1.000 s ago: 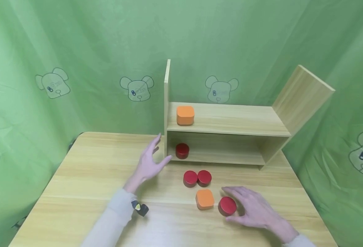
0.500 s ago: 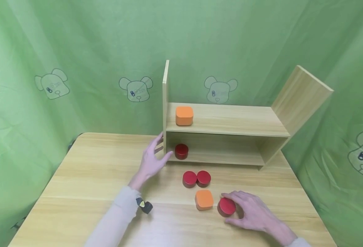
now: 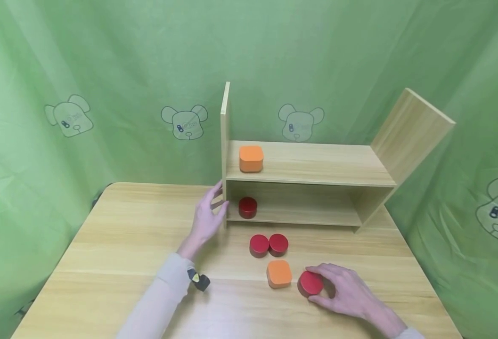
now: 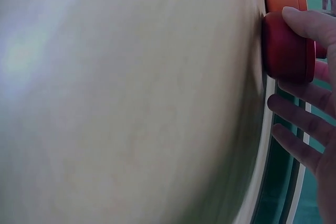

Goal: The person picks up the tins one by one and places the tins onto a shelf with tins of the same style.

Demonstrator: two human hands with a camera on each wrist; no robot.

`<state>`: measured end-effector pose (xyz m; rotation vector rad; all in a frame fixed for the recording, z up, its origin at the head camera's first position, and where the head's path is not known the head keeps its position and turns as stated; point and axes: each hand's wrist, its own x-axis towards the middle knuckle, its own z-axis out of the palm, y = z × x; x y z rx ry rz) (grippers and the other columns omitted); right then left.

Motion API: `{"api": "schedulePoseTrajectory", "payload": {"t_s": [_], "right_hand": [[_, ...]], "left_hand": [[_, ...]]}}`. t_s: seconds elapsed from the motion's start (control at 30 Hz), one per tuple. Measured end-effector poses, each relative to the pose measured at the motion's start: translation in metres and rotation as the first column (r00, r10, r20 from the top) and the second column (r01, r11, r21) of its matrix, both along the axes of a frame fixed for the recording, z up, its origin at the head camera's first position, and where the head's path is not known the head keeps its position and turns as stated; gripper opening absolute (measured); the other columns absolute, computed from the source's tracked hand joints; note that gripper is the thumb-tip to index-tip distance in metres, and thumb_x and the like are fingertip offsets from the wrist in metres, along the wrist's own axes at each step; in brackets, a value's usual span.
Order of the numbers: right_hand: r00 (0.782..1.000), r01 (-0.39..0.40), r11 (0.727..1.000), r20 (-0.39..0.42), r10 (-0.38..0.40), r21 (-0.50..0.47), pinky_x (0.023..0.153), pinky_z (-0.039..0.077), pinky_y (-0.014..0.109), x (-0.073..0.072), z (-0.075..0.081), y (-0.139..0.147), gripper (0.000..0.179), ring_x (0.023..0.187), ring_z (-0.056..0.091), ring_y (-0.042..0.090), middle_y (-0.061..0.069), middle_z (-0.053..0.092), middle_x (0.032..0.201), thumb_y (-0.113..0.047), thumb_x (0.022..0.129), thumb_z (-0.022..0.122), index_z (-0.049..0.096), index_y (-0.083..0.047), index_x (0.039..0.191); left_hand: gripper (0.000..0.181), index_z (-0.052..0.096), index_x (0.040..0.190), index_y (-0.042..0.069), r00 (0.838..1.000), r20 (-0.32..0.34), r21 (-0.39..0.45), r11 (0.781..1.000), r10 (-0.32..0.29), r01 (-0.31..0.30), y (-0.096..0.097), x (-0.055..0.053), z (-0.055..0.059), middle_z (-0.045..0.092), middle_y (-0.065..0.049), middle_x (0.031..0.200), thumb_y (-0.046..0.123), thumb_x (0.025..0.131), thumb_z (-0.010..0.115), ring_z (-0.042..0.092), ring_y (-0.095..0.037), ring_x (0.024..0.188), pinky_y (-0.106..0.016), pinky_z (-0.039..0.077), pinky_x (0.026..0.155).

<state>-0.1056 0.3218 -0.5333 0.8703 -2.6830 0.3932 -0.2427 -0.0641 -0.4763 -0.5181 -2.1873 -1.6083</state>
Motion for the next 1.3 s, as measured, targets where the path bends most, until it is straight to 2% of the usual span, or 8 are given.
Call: {"api": "schedulePoseTrajectory", "payload": {"t_s": [0.2,0.53,0.67,0.87,1.07,1.3], "right_hand": [[1.0,-0.021,0.999,-0.009,0.021,-0.028,0.074,0.066,0.022,-0.001,-0.001,0.0,0.063,0.091,0.071,0.002,-0.012,0.079,0.106,-0.048,0.068,0.097,0.077,-0.021,0.121],[0.99,-0.086,0.995,-0.12,0.079,-0.059,0.074,0.063,0.015,-0.012,0.0,0.003,0.063,0.087,0.072,0.002,-0.012,0.077,0.101,-0.043,0.065,0.098,0.077,-0.017,0.119],[0.984,-0.11,0.991,-0.146,0.098,-0.078,0.072,0.064,0.016,-0.018,0.005,0.001,0.062,0.086,0.073,0.004,-0.009,0.078,0.101,-0.039,0.065,0.098,0.077,-0.015,0.118],[0.977,-0.113,0.99,-0.192,0.095,-0.085,0.069,0.066,0.021,-0.027,0.013,-0.002,0.06,0.083,0.075,0.01,-0.004,0.08,0.1,-0.039,0.068,0.096,0.078,-0.012,0.118],[0.972,-0.084,0.994,-0.227,0.065,-0.076,0.067,0.069,0.03,-0.036,0.018,-0.005,0.06,0.086,0.078,0.017,0.002,0.082,0.103,-0.045,0.071,0.094,0.078,-0.012,0.119],[0.964,-0.048,0.995,-0.263,0.023,-0.087,0.065,0.069,0.037,-0.045,0.02,-0.01,0.063,0.088,0.078,0.024,0.007,0.081,0.104,-0.045,0.07,0.093,0.077,-0.01,0.121]], "left_hand": [[0.067,0.044,0.157,0.002,1.0,-0.009,-0.006,1.0,0.01,-0.01,0.0,-0.002,-0.002,0.055,-0.026,0.153,-0.008,0.095,0.066,0.063,-0.045,0.132,-0.046,0.065,0.103],[0.065,0.046,0.156,0.003,1.0,-0.003,-0.007,1.0,0.015,-0.015,-0.001,-0.004,-0.002,0.059,-0.024,0.149,-0.008,0.095,0.067,0.065,-0.042,0.131,-0.039,0.065,0.102],[0.066,0.047,0.156,0.004,1.0,0.003,-0.004,1.0,0.011,-0.011,-0.002,-0.003,-0.001,0.06,-0.023,0.149,-0.008,0.095,0.067,0.066,-0.041,0.13,-0.038,0.065,0.102],[0.065,0.048,0.155,0.003,1.0,-0.023,-0.005,1.0,0.007,-0.007,-0.002,-0.005,-0.002,0.062,-0.024,0.146,-0.008,0.094,0.068,0.068,-0.041,0.127,-0.035,0.066,0.1],[0.066,0.048,0.154,0.002,1.0,-0.03,-0.004,1.0,0.01,-0.01,-0.002,-0.005,-0.003,0.062,-0.025,0.145,-0.008,0.093,0.068,0.067,-0.043,0.127,-0.038,0.066,0.099],[0.065,0.048,0.154,0.001,0.999,-0.031,-0.007,1.0,0.014,-0.014,-0.002,-0.005,-0.003,0.061,-0.026,0.146,-0.008,0.094,0.068,0.067,-0.043,0.127,-0.039,0.067,0.099]]}}
